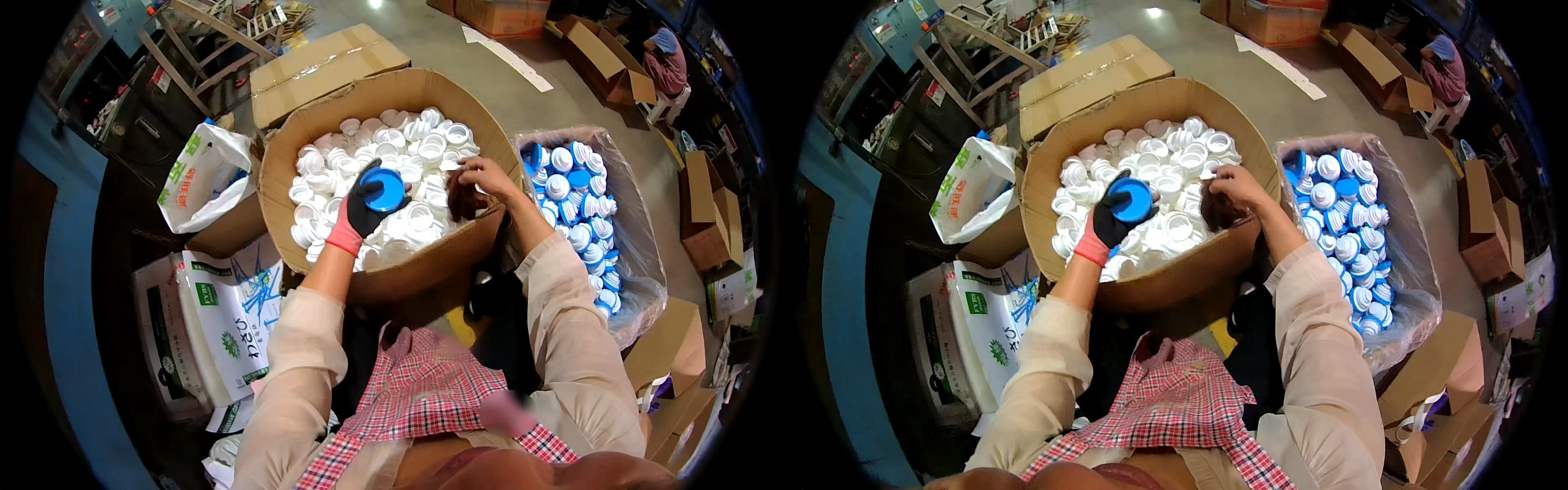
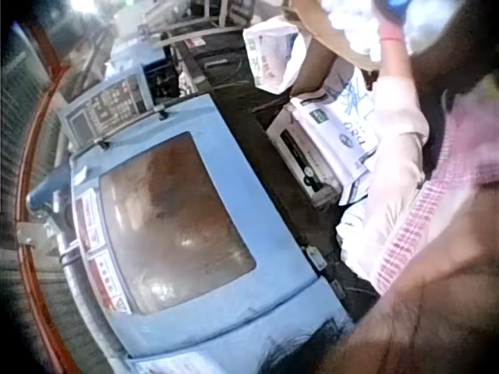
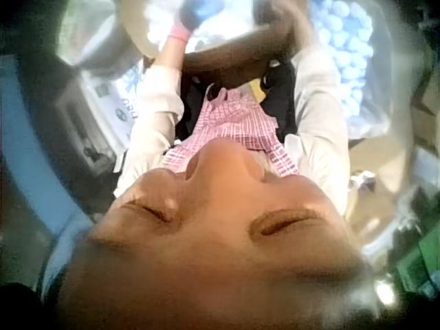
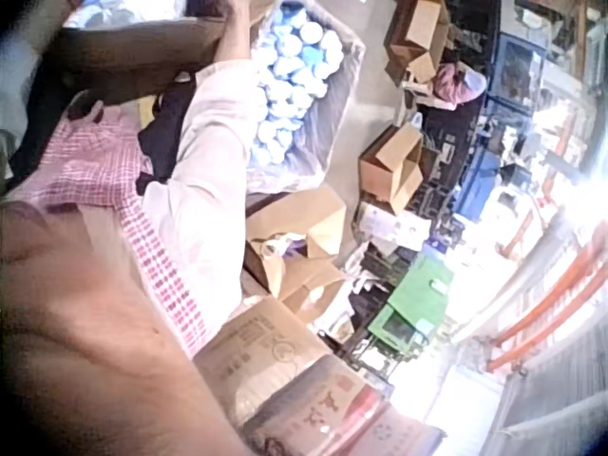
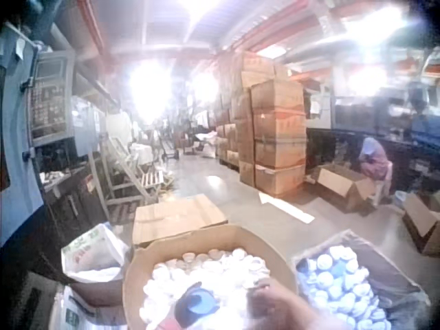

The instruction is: The person repeatedly picks white plastic caps from a cardboard box and blue plastic caps from a plastic bag, then presses them together to form assembled units. The assembled units are placed into a second plastic bag. The person wears gloves and a checkered apron while working at a table in a warehouse.

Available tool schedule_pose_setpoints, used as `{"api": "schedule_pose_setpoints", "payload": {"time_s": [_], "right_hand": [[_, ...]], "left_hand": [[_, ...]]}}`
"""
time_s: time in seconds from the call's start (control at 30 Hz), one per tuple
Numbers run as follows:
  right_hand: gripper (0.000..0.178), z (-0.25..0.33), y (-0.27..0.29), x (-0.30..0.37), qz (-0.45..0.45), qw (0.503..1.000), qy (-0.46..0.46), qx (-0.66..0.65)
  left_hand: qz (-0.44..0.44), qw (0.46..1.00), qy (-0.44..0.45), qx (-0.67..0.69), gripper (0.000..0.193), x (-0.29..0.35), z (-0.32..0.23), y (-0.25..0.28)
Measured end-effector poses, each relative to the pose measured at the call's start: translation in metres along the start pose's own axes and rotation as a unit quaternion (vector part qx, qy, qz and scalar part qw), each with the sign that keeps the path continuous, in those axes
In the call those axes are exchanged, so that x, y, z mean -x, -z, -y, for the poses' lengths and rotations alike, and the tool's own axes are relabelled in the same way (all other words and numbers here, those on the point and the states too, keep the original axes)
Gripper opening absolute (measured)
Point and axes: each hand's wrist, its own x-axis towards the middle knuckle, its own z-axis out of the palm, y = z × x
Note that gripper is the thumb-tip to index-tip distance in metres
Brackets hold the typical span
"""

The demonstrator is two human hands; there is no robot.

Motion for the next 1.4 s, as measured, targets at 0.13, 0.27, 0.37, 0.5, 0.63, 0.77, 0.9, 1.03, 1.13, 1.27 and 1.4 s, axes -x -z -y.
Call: {"api": "schedule_pose_setpoints", "payload": {"time_s": [0.13,0.27,0.37,0.5,0.63,0.77,0.9,1.03,1.13,1.27,1.4], "right_hand": [[0.014,0.072,-0.007,0.013,-0.033,0.966,-0.071,-0.246],[0.029,0.107,-0.033,0.025,-0.026,0.981,0.185,0.048],[0.031,0.103,-0.056,0.037,0.007,0.967,0.222,0.128],[0.022,0.117,-0.092,0.039,0.044,0.929,0.303,0.206],[0.022,0.128,-0.103,0.039,0.024,0.894,0.378,0.242],[0.027,0.13,-0.104,0.027,-0.022,0.891,0.355,0.282],[0.031,0.128,-0.103,0.02,-0.088,0.902,0.261,0.332],[0.027,0.109,-0.111,0.027,-0.03,0.93,0.148,0.334],[0.026,0.084,-0.105,0.04,0.088,0.951,0.062,0.289],[0.027,0.078,-0.085,0.028,0.044,0.962,0.034,0.267],[0.024,0.087,-0.068,0.031,0.023,0.955,0.033,0.294]], "left_hand": [[-0.009,0.998,-0.002,0.07,0.056,-0.012,0.003,-0.009],[-0.03,0.997,-0.059,-0.03,0.041,-0.021,0.02,-0.024],[0.002,0.994,-0.045,0.095,0.034,-0.024,0.027,-0.034],[-0.025,0.995,-0.034,0.095,0.054,-0.024,0.021,-0.022],[0.083,0.977,0.084,0.178,0.063,-0.016,0.017,-0.021],[0.092,0.996,0.002,-0.002,0.043,-0.019,0.041,0.018],[-0.007,0.974,-0.161,-0.162,0.033,-0.005,0.039,-0.056],[-0.122,0.87,-0.229,-0.42,0.045,-0.014,0.029,-0.007],[-0.181,0.948,-0.118,-0.235,0.045,-0.018,0.029,0.011],[-0.252,0.83,0.013,-0.498,0.046,-0.008,0.06,0.087],[-0.128,0.663,0.013,-0.737,0.041,-0.01,0.06,0.066]]}}
